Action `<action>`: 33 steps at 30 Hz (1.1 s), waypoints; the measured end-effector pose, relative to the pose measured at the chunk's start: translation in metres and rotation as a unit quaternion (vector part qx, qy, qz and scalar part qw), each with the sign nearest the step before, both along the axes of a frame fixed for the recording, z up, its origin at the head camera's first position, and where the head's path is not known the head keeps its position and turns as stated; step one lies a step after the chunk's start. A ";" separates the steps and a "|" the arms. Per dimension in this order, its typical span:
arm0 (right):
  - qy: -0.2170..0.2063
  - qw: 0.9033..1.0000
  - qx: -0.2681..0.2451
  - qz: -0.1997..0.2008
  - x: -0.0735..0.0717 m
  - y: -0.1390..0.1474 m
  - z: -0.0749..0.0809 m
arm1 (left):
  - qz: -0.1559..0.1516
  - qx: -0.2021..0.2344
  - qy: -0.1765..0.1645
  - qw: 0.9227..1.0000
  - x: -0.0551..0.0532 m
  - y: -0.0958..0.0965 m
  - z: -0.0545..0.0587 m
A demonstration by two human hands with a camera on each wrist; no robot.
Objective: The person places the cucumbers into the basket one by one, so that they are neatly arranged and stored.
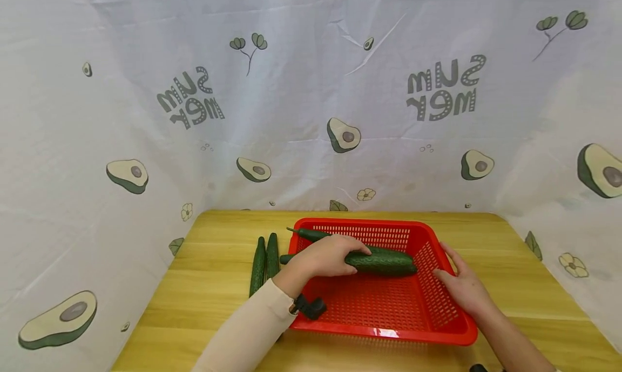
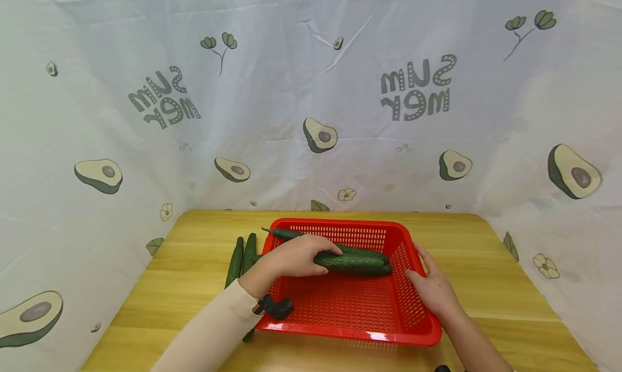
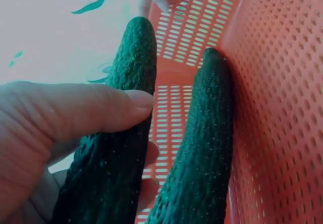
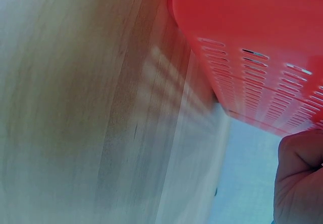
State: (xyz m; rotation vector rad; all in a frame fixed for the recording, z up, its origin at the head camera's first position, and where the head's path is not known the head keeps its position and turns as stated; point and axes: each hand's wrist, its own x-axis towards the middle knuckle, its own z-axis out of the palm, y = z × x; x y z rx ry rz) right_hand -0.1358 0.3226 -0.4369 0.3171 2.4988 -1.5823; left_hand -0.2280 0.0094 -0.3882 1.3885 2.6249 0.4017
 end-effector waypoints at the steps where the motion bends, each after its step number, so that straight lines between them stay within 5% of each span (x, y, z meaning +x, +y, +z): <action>1: 0.001 1.000 -0.001 0.001 0.000 0.000 0.000 | -0.001 -0.003 0.000 1.000 -0.001 0.002 0.000; 14: 0.009 1.000 0.011 0.003 -0.001 -0.002 0.000 | -0.008 -0.054 -0.014 0.998 0.001 0.036 -0.012; 24: 0.006 1.000 0.013 0.000 -0.001 -0.001 0.000 | 0.017 -0.023 -0.009 1.000 0.000 0.038 -0.025; 33: 0.008 1.000 0.005 0.002 -0.001 0.001 -0.002 | -0.021 -0.035 0.004 0.999 -0.002 0.040 -0.032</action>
